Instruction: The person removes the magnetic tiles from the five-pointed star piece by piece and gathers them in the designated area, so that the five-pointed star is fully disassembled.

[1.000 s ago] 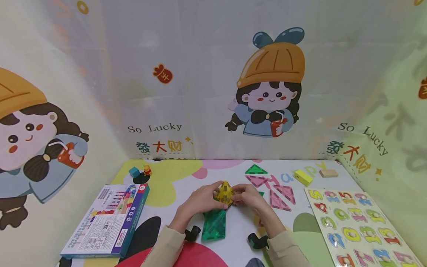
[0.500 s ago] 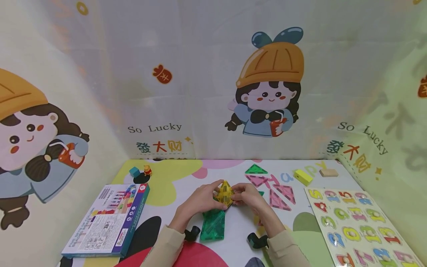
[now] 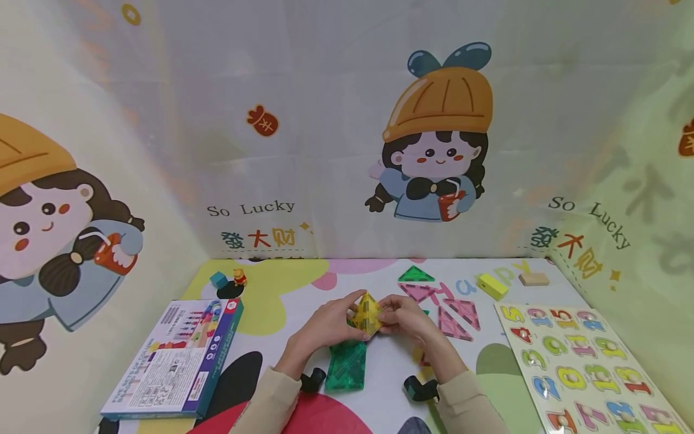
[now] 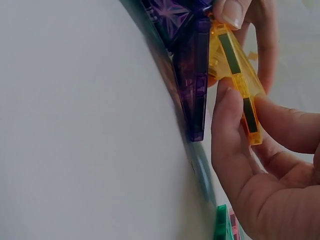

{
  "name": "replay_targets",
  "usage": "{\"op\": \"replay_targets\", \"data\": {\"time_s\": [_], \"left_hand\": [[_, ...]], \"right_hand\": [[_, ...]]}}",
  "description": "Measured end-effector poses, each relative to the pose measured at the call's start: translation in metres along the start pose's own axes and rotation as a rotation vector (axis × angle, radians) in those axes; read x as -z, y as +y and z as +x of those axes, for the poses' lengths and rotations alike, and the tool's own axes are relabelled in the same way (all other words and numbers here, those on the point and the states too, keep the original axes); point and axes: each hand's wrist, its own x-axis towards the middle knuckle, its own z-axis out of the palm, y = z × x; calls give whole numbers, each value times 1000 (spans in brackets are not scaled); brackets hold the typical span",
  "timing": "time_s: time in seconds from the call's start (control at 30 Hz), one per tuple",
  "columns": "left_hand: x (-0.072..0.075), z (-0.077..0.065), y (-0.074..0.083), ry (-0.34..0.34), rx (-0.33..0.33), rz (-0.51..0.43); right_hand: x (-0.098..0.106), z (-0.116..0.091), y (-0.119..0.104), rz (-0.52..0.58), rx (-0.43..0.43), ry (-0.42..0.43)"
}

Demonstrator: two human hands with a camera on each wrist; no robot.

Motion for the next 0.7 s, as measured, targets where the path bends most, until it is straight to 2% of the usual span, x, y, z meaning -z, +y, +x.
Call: {"op": "replay_targets", "data": {"time_s": [0.23,0.57,0.7], "left_hand": [[-1,1,0,4,-13,13],[-2,1,3,2,3,15],[-2,1,3,4,6,22]], "right_hand": [[2,2,2,50,10,-53],[4,-1,-2,52,26,-29],[5,-1,-4,35,21,13]]}}
